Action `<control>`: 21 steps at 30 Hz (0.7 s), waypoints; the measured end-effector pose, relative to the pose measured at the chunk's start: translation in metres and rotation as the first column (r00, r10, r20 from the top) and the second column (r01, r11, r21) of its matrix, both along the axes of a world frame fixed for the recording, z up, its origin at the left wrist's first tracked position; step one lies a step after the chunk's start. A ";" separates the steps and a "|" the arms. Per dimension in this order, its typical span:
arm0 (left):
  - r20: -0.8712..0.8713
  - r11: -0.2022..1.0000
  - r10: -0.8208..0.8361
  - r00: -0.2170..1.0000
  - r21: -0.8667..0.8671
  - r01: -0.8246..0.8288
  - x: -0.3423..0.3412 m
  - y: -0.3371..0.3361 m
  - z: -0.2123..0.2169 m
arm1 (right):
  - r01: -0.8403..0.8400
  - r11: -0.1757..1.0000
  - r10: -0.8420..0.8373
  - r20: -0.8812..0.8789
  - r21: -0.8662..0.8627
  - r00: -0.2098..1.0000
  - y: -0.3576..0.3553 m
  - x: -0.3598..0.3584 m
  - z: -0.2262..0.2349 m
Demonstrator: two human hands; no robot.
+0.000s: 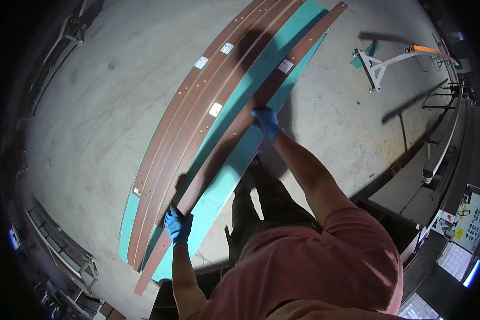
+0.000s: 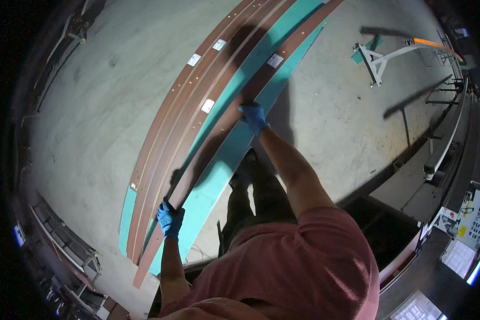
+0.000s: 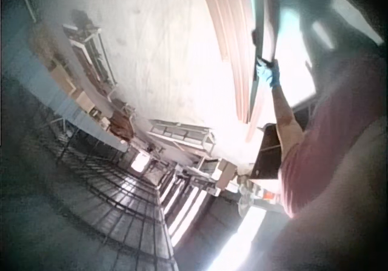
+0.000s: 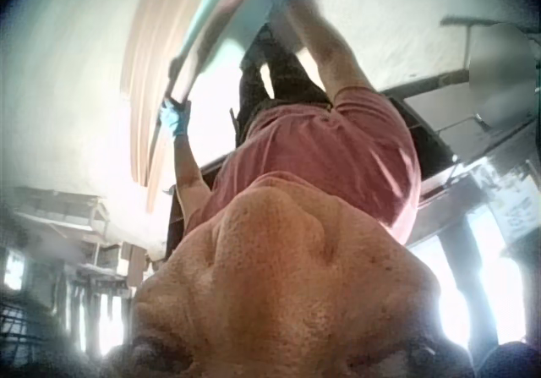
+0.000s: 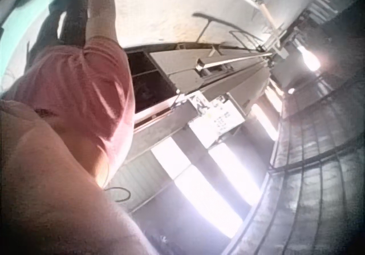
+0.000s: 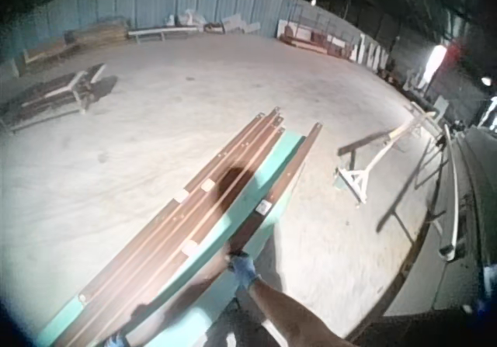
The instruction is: The person repeatedly picks up long brown wood planks from a stack and places them onto a large teal work surface. The person aligns the planks along the edge of the surface and then returns to the stack to retrieve more planks, repeating this process throughout the clip.
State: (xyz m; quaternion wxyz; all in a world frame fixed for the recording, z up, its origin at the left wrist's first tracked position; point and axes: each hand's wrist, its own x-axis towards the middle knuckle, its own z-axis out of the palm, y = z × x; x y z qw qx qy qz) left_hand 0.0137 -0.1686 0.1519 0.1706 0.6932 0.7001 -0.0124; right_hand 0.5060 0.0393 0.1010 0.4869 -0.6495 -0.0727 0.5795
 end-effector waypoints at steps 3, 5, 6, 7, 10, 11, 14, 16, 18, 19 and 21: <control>-0.023 0.999 0.014 1.000 -0.043 -0.015 0.011 0.023 -0.033 | -0.006 1.000 0.006 -0.008 -0.003 1.000 0.034 0.013 -0.039; -0.059 0.998 0.029 0.998 -0.051 -0.032 0.013 0.025 -0.049 | -0.031 0.999 0.031 -0.006 -0.040 1.000 0.053 0.012 -0.053; -0.065 0.999 0.042 0.997 -0.027 -0.043 0.017 0.028 -0.054 | 0.003 1.000 -0.001 -0.078 0.021 0.997 0.060 0.012 -0.062; -0.070 0.999 0.054 0.996 -0.004 -0.054 0.020 0.032 -0.058 | -0.005 1.000 0.007 -0.078 0.018 0.997 0.066 0.014 -0.072; -0.180 0.994 0.091 0.980 -0.047 -0.101 0.029 0.039 -0.069 | -0.031 0.999 0.032 -0.092 0.009 0.995 0.083 0.009 -0.087; -0.194 0.994 0.102 0.976 -0.024 -0.108 0.033 0.039 -0.075 | -0.037 0.999 0.038 -0.099 0.006 0.994 0.088 0.006 -0.089; -0.233 0.990 0.142 0.962 0.007 -0.144 0.036 0.038 -0.084 | -0.049 0.999 0.049 -0.088 0.006 0.995 0.095 -0.008 -0.101; -0.243 0.984 0.176 0.954 0.011 -0.179 0.033 0.033 -0.089 | -0.084 0.996 0.083 -0.109 0.000 0.991 0.098 -0.016 -0.113; -0.224 0.983 0.183 0.957 0.069 -0.172 0.028 0.027 -0.099 | -0.140 0.990 0.134 -0.174 -0.020 0.976 0.102 -0.017 -0.129; -0.207 0.975 0.223 0.953 0.061 -0.215 0.030 0.035 -0.098 | -0.124 0.992 0.125 -0.186 0.020 0.974 0.099 -0.019 -0.138; 0.079 0.982 0.168 0.983 0.078 -0.175 0.058 0.096 -0.054 | -0.170 0.984 0.176 -0.132 0.058 0.975 0.098 -0.006 -0.178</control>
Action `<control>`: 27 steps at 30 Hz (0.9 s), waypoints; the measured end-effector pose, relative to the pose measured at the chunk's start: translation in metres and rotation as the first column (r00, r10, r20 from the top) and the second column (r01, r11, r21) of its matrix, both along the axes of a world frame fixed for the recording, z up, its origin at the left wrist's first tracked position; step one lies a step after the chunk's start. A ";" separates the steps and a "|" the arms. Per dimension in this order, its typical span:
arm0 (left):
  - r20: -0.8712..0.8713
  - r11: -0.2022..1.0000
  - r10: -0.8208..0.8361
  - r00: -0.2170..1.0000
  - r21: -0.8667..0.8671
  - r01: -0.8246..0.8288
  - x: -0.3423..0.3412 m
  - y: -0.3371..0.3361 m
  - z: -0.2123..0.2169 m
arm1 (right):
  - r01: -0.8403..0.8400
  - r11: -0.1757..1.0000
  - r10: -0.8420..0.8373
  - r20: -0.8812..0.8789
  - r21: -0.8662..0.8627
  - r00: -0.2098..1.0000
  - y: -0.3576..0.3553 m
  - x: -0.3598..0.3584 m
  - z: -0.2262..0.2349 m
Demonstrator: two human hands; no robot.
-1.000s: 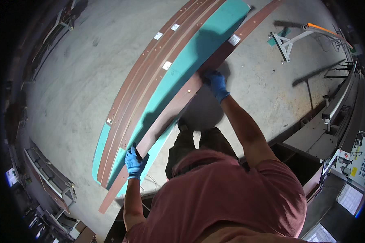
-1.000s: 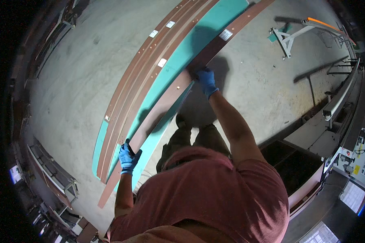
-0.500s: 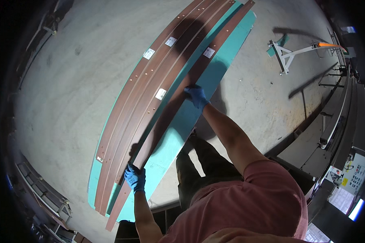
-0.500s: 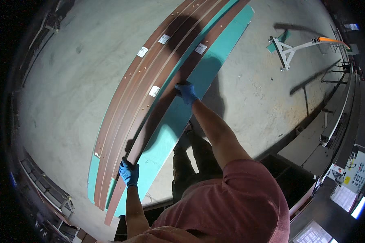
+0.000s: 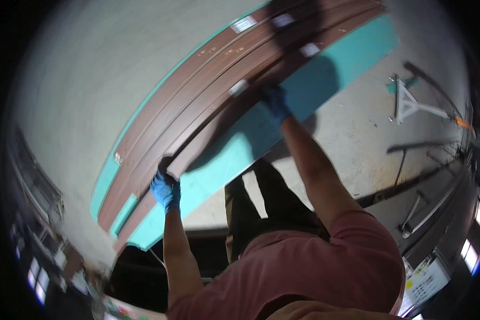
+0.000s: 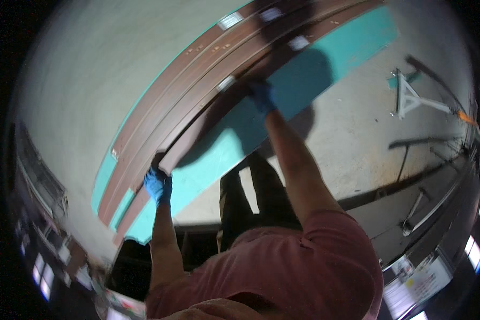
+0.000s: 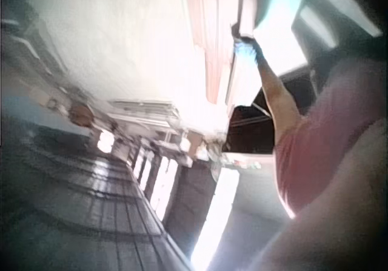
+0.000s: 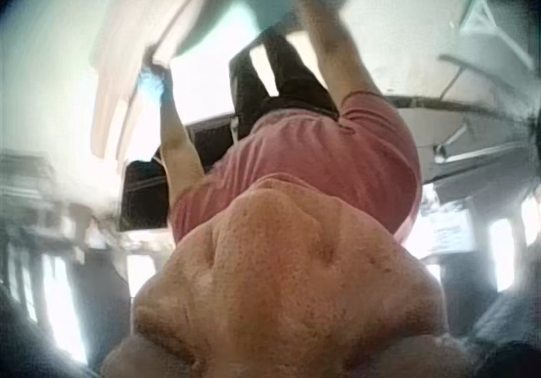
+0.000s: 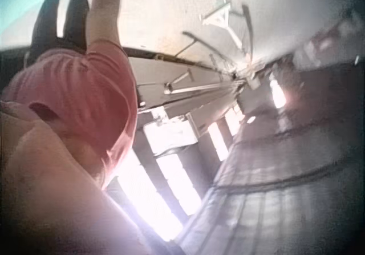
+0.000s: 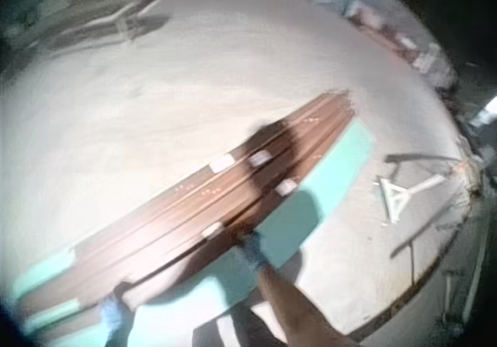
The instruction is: The person repeatedly picks up long brown wood planks from a stack and places them onto a large teal work surface. The person aligns the planks along the edge of the surface and then returns to the stack to retrieve more planks, repeating this process throughout the clip.
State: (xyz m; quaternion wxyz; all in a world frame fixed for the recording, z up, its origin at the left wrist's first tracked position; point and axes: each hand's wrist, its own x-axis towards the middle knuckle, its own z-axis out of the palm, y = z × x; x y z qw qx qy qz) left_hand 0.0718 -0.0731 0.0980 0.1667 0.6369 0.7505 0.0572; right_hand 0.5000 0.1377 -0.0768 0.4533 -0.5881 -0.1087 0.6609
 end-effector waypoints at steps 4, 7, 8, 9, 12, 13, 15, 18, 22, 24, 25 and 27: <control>-0.247 0.995 0.101 0.964 0.051 -0.091 -0.022 -0.018 -0.030 | -0.012 1.000 0.014 -0.125 0.017 0.992 0.009 -0.014 0.027; -0.256 0.994 0.098 0.962 0.077 -0.081 -0.025 -0.006 -0.042 | 0.016 0.997 -0.027 -0.132 -0.081 0.991 0.018 0.009 0.002; -0.316 0.988 0.121 0.941 0.131 -0.083 -0.031 -0.016 -0.055 | 0.015 0.995 -0.027 -0.123 -0.096 0.992 0.020 0.003 0.001; -0.307 0.988 0.147 0.940 0.002 -0.154 -0.031 -0.021 -0.060 | 0.022 0.994 -0.033 -0.105 -0.107 0.994 0.021 0.001 0.000; -0.321 0.965 0.144 0.936 -0.166 -0.205 -0.038 -0.041 -0.078 | -0.019 0.996 0.006 -0.157 -0.085 0.988 0.020 0.002 -0.007; -0.300 0.964 0.151 0.942 -0.167 -0.207 -0.038 -0.038 -0.078 | -0.013 0.997 0.000 -0.156 -0.081 0.988 0.021 0.004 -0.013; -0.361 0.967 0.171 0.917 -0.119 -0.227 -0.038 -0.041 -0.078 | 0.002 0.997 -0.013 -0.149 -0.074 0.989 0.021 0.007 -0.021; -0.297 0.886 0.456 0.839 0.066 -0.459 -0.033 -0.051 -0.079 | -0.048 0.998 0.045 -0.115 -0.026 0.992 0.025 0.005 -0.032; -0.160 0.558 0.829 0.536 0.178 -0.810 -0.026 -0.076 -0.102 | -0.046 0.996 0.036 -0.134 -0.072 0.990 0.026 0.004 -0.034; 0.387 0.227 0.880 0.276 0.168 -0.959 -0.039 -0.110 -0.145 | -0.098 0.995 0.100 -0.166 0.022 0.981 0.029 -0.011 -0.011; 0.694 0.344 0.708 0.131 -0.177 -0.922 -0.041 -0.098 -0.139 | -0.127 0.991 0.130 -0.111 0.034 0.985 0.023 -0.005 -0.012; 0.695 0.243 0.661 -0.284 -0.556 -0.795 -0.032 -0.065 -0.137 | -0.336 0.936 0.350 0.219 -0.100 0.911 0.029 0.015 -0.020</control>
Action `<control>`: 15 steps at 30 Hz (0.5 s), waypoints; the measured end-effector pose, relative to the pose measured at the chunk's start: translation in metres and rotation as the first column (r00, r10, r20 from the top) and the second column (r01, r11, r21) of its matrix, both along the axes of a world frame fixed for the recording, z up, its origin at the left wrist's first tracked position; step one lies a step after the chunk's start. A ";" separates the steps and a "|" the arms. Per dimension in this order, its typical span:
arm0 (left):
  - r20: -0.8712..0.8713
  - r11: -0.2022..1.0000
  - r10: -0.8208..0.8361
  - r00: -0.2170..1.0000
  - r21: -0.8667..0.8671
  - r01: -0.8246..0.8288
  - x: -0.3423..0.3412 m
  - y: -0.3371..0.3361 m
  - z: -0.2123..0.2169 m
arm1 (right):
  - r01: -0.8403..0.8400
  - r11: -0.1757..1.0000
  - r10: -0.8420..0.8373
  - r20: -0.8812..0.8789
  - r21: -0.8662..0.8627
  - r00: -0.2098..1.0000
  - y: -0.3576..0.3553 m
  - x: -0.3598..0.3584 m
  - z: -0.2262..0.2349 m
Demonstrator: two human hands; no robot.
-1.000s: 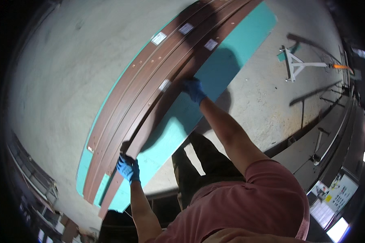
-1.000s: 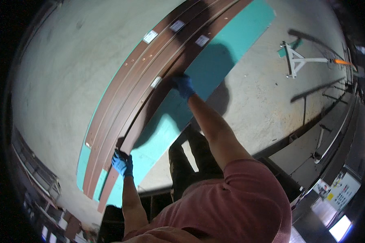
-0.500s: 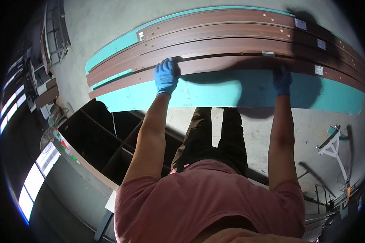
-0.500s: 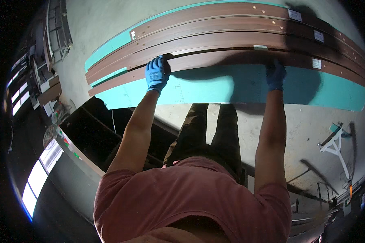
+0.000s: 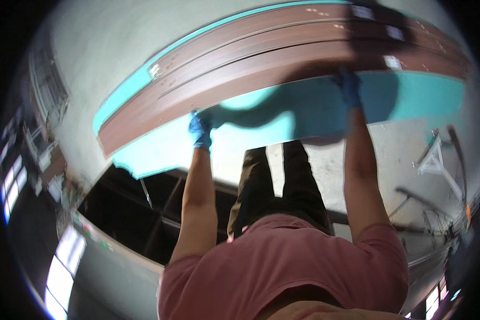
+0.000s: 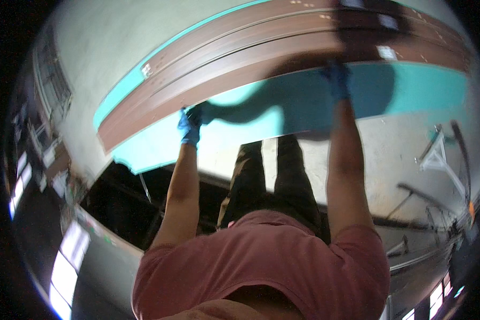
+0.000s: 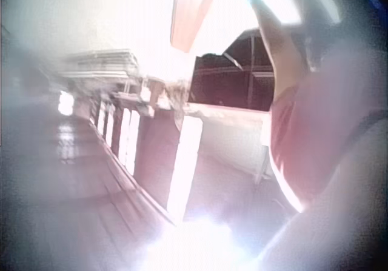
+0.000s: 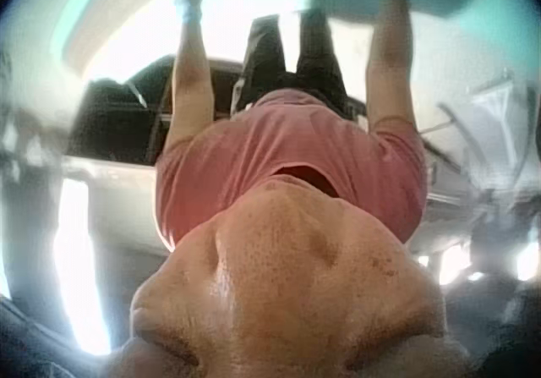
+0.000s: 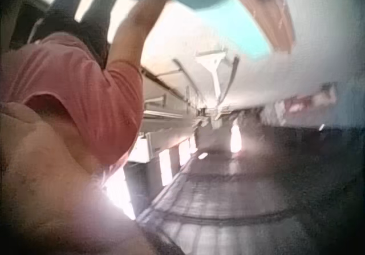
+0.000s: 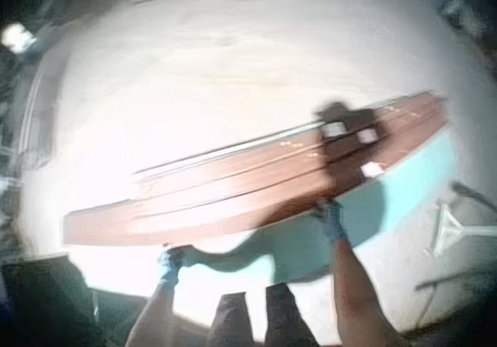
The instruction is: The person repeatedly picks up long brown wood planks from a stack and places them onto a large teal work surface. The person aligns the planks along the edge of the surface and then returns to the stack to retrieve more planks, repeating this process throughout the clip.
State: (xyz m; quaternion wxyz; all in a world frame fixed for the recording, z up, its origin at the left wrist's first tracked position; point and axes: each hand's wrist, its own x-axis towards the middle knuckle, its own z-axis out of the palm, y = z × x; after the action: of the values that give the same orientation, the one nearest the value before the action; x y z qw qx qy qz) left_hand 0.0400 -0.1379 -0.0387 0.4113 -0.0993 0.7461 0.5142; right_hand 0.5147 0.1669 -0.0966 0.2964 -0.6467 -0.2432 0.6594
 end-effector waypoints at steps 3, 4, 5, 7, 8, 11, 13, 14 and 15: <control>0.279 0.988 -0.053 0.959 0.154 0.010 -0.015 -0.020 -0.019 | -0.172 0.984 0.169 0.078 0.036 0.983 0.000 -0.024 0.023; 0.319 0.978 -0.114 0.941 0.202 0.050 -0.025 -0.022 -0.032 | -0.261 0.962 0.236 0.225 0.086 0.945 0.003 -0.017 0.015; 0.343 0.967 -0.147 0.928 0.246 0.063 -0.031 -0.020 -0.041 | -0.375 0.918 0.295 0.406 0.132 0.865 0.009 -0.005 0.005; 0.366 0.960 -0.097 0.926 0.279 -0.010 -0.037 -0.002 -0.050 | -0.577 0.805 0.336 0.696 0.137 0.635 0.012 0.020 -0.010; 0.342 0.968 -0.058 0.938 0.251 -0.032 -0.043 -0.012 -0.055 | -0.550 0.822 0.320 0.675 0.152 0.665 0.008 0.006 -0.005; 0.343 0.976 0.013 0.939 0.198 -0.086 -0.047 -0.015 -0.063 | -0.319 0.937 0.192 0.554 0.142 0.810 0.004 -0.017 0.008; 0.421 0.962 -0.029 0.907 0.257 -0.088 -0.056 -0.009 -0.061 | -0.166 0.980 0.087 0.518 0.108 0.851 0.004 -0.026 0.013; 0.428 0.970 -0.004 0.904 0.222 -0.101 -0.058 -0.003 -0.060 | -0.116 0.989 0.048 0.542 0.092 0.839 0.004 -0.026 0.015; 0.434 0.976 0.029 0.900 0.184 -0.121 -0.058 0.000 -0.059 | -0.072 0.995 0.019 0.566 0.072 0.824 0.000 -0.027 0.016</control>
State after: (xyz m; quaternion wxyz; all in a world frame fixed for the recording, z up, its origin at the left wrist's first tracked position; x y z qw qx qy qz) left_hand -0.0182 -0.1375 -0.0977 0.5531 -0.1956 0.5755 0.5698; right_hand 0.4877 0.1666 -0.0802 0.2242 -0.7926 -0.3649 0.4339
